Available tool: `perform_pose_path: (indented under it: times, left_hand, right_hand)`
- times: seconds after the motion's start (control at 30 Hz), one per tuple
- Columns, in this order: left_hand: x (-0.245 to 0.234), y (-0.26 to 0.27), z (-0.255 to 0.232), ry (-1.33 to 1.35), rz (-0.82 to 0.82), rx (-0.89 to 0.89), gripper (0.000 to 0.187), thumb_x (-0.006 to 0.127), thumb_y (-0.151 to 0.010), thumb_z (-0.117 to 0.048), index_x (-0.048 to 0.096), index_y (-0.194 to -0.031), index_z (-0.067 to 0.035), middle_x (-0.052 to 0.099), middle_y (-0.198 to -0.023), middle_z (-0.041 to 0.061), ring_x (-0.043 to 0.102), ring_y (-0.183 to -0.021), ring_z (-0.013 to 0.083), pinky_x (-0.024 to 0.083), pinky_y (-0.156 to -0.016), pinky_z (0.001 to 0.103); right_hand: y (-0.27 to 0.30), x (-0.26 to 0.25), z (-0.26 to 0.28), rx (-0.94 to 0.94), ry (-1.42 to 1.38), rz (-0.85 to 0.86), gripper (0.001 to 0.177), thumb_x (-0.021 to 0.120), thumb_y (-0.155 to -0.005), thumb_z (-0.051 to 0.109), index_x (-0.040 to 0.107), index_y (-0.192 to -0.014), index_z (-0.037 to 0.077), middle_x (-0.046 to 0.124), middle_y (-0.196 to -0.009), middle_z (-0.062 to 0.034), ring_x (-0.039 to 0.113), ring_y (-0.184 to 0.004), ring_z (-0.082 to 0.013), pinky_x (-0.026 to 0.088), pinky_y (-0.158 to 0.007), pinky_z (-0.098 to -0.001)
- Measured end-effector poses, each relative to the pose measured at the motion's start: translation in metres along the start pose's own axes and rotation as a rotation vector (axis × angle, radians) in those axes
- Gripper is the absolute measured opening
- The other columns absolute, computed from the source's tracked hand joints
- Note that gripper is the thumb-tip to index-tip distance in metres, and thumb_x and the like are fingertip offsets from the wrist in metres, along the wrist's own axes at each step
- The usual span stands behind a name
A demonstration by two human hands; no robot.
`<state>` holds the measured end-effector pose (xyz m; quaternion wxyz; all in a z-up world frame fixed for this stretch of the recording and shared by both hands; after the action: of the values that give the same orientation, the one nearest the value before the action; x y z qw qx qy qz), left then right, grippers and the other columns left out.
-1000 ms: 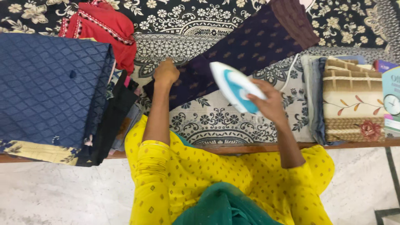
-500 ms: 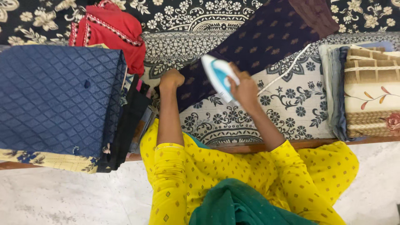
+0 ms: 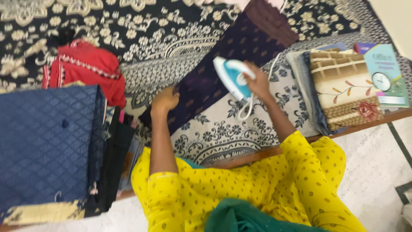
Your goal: The person irons a dark blue patterned garment on a patterned tablecloth, smoothing and folding it before setting it aside. They then pick up a dark purple patterned cloth, spread it on the table, and iron it thoroughly, adjusting its position as needed.
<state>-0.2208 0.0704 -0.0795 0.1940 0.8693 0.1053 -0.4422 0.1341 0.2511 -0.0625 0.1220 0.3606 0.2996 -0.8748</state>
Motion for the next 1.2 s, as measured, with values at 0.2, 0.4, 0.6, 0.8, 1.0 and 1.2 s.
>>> perform_pose_path:
  times: [0.2, 0.4, 0.6, 0.8, 1.0, 1.2]
  left_hand:
    - [0.002, 0.008, -0.002, -0.004, 0.063, 0.034, 0.057, 0.060, -0.093, -0.040, 0.056, -0.145, -0.015, 0.061, -0.140, 0.018, 0.058, -0.129, 0.0372, 0.045, -0.109, 0.047]
    - [-0.014, 0.027, -0.012, -0.011, 0.102, -0.072, 0.059, 0.059, -0.093, -0.040, 0.054, -0.148, -0.020, 0.060, -0.141, 0.017, 0.057, -0.131, 0.0367, 0.044, -0.110, 0.046]
    - [-0.016, 0.027, -0.014, -0.078, 0.125, -0.079, 0.060, 0.059, -0.096, -0.043, 0.052, -0.149, -0.016, 0.060, -0.141, 0.019, 0.056, -0.131, 0.0379, 0.043, -0.111, 0.046]
    - [-0.017, 0.034, -0.018, -0.118, 0.143, -0.158, 0.060, 0.058, -0.095, -0.043, 0.050, -0.151, -0.020, 0.063, -0.138, 0.018, 0.058, -0.129, 0.0380, 0.045, -0.108, 0.048]
    - [-0.020, 0.036, -0.021, -0.143, 0.155, -0.186, 0.061, 0.058, -0.096, -0.044, 0.049, -0.151, -0.020, 0.064, -0.135, 0.020, 0.059, -0.127, 0.0393, 0.045, -0.108, 0.049]
    - [-0.025, 0.035, -0.027, -0.097, 0.131, -0.129, 0.059, 0.057, -0.095, -0.044, 0.051, -0.150, -0.022, 0.065, -0.134, 0.020, 0.060, -0.127, 0.0386, 0.045, -0.107, 0.049]
  right_hand:
    - [-0.001, 0.023, 0.072, -0.197, 0.118, 0.315, 0.045, 0.064, -0.101, 0.040, 0.063, -0.145, 0.030, 0.074, -0.115, -0.0144, 0.074, -0.094, -0.0339, 0.058, -0.085, -0.0446]
    - [-0.029, 0.043, 0.070, -0.064, 0.212, 0.158, 0.045, 0.058, -0.103, 0.041, 0.059, -0.146, 0.030, 0.071, -0.096, -0.0198, 0.072, -0.081, -0.0392, 0.059, -0.072, -0.0483]
    - [-0.069, 0.035, -0.012, 0.221, 0.495, 0.037, 0.048, 0.059, -0.100, 0.040, 0.056, -0.146, 0.029, 0.068, -0.092, -0.0268, 0.069, -0.080, -0.0480, 0.056, -0.068, -0.0564]
    - [-0.116, 0.010, -0.103, 0.301, 0.542, -0.040, 0.047, 0.058, -0.104, 0.042, 0.052, -0.149, 0.031, 0.068, -0.102, -0.0262, 0.069, -0.089, -0.0480, 0.055, -0.075, -0.0579]
    - [-0.144, 0.003, -0.131, 0.367, 0.560, -0.139, 0.045, 0.054, -0.106, 0.040, 0.050, -0.148, 0.026, 0.066, -0.104, -0.0277, 0.067, -0.090, -0.0509, 0.052, -0.075, -0.0600]
    - [-0.147, -0.014, -0.144, 0.395, 0.297, -0.052, 0.045, 0.061, -0.102, 0.040, 0.056, -0.144, 0.024, 0.071, -0.117, -0.0232, 0.065, -0.107, -0.0467, 0.050, -0.093, -0.0536]
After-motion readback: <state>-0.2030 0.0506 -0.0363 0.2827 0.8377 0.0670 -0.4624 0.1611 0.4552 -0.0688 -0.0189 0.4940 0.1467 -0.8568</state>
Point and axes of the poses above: each hand's wrist, its own y-axis away from the middle knuckle, its own x-axis out of the palm, z = x × y, the point moved 1 cm from there along -y, towards the middle knuckle
